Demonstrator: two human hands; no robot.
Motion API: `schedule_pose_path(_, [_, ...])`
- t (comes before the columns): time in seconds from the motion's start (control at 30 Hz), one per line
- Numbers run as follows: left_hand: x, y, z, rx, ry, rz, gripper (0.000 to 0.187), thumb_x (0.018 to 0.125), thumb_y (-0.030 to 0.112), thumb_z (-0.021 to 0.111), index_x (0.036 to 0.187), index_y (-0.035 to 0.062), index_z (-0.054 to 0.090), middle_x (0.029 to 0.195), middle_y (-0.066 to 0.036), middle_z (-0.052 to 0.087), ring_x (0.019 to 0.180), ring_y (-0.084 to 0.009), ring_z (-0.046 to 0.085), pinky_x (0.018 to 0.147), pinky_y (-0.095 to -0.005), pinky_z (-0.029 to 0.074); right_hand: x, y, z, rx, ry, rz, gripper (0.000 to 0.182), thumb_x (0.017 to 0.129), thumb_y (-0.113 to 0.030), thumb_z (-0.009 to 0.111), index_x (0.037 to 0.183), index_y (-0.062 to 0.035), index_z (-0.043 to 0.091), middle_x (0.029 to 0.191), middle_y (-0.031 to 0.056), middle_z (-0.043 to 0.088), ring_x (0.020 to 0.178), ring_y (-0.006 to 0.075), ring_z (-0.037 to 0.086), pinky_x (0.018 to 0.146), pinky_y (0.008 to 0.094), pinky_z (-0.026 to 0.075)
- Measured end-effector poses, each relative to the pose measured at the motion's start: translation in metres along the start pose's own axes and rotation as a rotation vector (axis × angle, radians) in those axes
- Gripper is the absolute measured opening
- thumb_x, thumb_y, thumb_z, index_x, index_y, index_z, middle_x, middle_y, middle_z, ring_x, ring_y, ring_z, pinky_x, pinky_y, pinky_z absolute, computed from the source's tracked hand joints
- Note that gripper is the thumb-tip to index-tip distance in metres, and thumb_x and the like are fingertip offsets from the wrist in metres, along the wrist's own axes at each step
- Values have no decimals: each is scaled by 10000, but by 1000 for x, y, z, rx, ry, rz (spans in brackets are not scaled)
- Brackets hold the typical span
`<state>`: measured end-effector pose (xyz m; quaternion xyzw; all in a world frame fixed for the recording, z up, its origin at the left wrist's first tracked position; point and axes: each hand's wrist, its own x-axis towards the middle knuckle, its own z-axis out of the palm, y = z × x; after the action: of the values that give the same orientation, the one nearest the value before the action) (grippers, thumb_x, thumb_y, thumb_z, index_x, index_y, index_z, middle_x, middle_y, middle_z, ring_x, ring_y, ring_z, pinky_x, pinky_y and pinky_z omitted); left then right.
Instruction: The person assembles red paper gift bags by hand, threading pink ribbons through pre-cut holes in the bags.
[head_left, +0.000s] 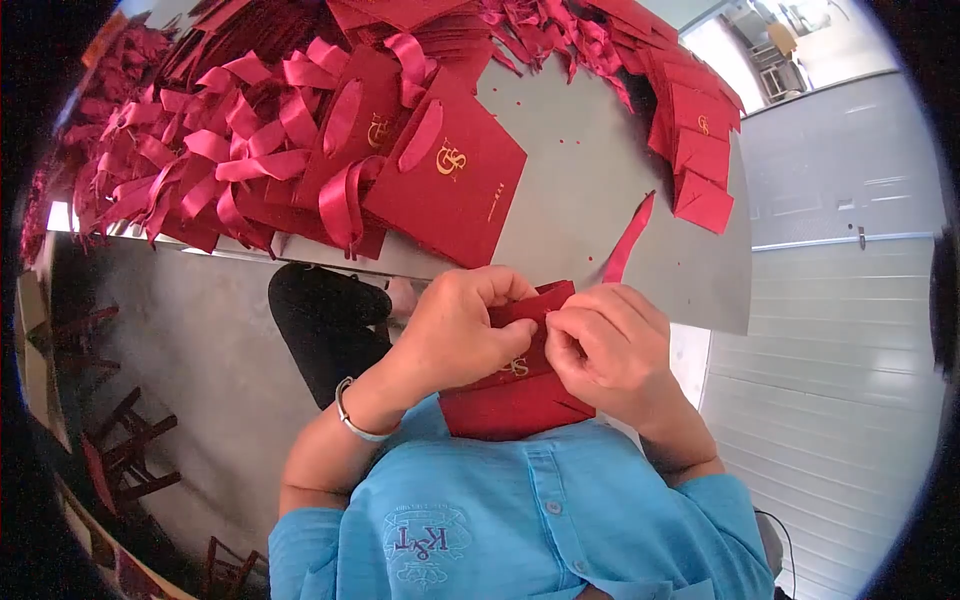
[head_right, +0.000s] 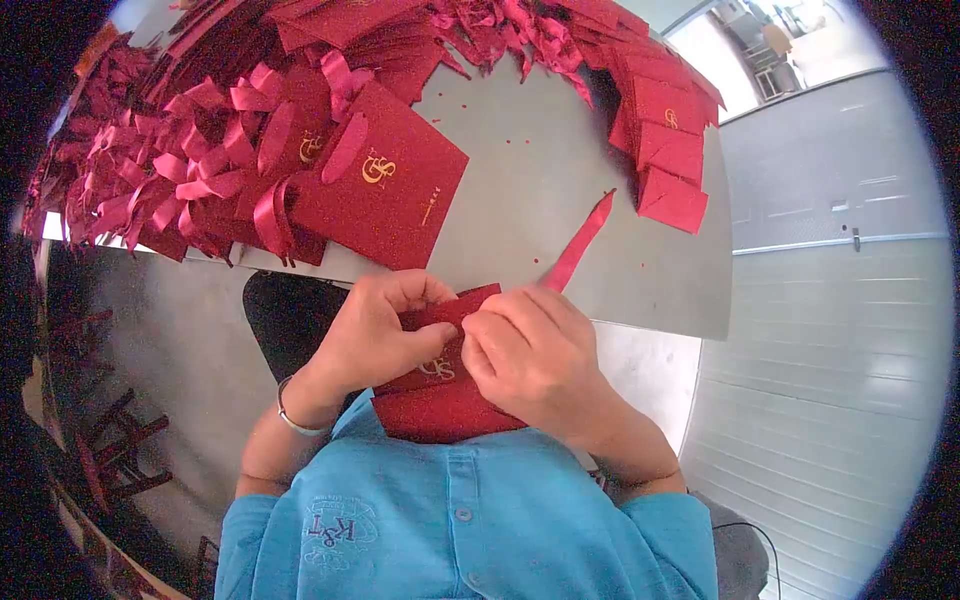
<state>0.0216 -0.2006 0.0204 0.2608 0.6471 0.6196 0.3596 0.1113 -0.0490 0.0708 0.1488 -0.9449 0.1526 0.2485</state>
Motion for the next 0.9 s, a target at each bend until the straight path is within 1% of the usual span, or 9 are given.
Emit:
schedule_pose_path(0.07, [-1, 0, 2, 58, 16, -5, 196, 754, 9, 665, 938, -45, 627, 821, -55, 676, 764, -71, 611, 676, -242, 513, 1, -2, -3, -31, -58, 14, 226, 586, 70, 698, 753, -46, 599, 746, 62, 590, 658, 235, 593, 592, 327, 498])
schedule_pose_path(0.13, [-2, -1, 5, 169, 73, 104, 178, 761, 10, 646, 930, -45, 634, 809, -61, 677, 756, -74, 611, 667, -245, 513, 0, -3, -1, -45, -91, 37, 207, 600, 62, 699, 749, -43, 602, 747, 60, 589, 669, 235, 594, 593, 324, 496])
schedule_pose_path(0.23, [-2, 4, 8, 286, 99, 150, 160, 769, 2, 624, 923, -41, 639, 806, -62, 676, 755, -76, 611, 666, -245, 512, 3, -5, -4, -55, -152, 95, 175, 625, 46, 701, 748, -40, 611, 758, 58, 592, 691, 235, 596, 610, 330, 494])
schedule_pose_path(0.43, [1, -4, 5, 96, 69, 96, 165, 778, -16, 604, 936, -42, 642, 808, -68, 678, 756, -77, 613, 658, -250, 515, 5, 8, -12, 56, -139, 81, 186, 629, 39, 704, 775, -54, 635, 800, 47, 601, 715, 239, 594, 654, 362, 479])
schedule_pose_path(0.7, [3, 4, 11, 207, 70, 129, 160, 782, 13, 617, 930, -37, 649, 806, -113, 685, 755, -88, 629, 656, -263, 516, -1, 13, -6, 36, -91, 35, 230, 632, 23, 727, 833, -68, 664, 829, 51, 620, 727, 245, 599, 651, 352, 471])
schedule_pose_path(0.77, [2, 6, 12, 207, 61, 132, 163, 779, 23, 623, 931, -31, 652, 807, -122, 686, 750, -96, 638, 657, -269, 517, 4, 22, -19, 309, -130, 168, 189, 690, 13, 708, 857, -69, 670, 830, 73, 633, 723, 241, 604, 638, 347, 476])
schedule_pose_path(0.8, [1, 9, 12, 262, 78, 178, 168, 774, 30, 634, 933, -22, 653, 807, -124, 685, 739, -107, 645, 658, -274, 518, 8, 29, -23, 309, -121, 179, 189, 690, 13, 708, 857, -69, 670, 830, 73, 633, 723, 241, 604, 638, 347, 476])
schedule_pose_path(0.87, [-2, 14, 15, 322, 71, 221, 174, 769, 36, 646, 935, -14, 653, 808, -125, 683, 729, -119, 653, 660, -279, 519, 16, 46, -27, 494, -300, 337, 151, 759, -7, 674, 898, -65, 677, 816, 81, 641, 717, 215, 608, 624, 318, 481])
schedule_pose_path(0.9, [-3, 18, 18, 340, 94, 247, 173, 767, 39, 655, 934, -9, 651, 811, -126, 682, 722, -132, 659, 660, -282, 520, 18, 54, -26, 486, -394, 305, 142, 793, -11, 645, 928, -46, 673, 811, 60, 653, 704, 142, 597, 611, 273, 474])
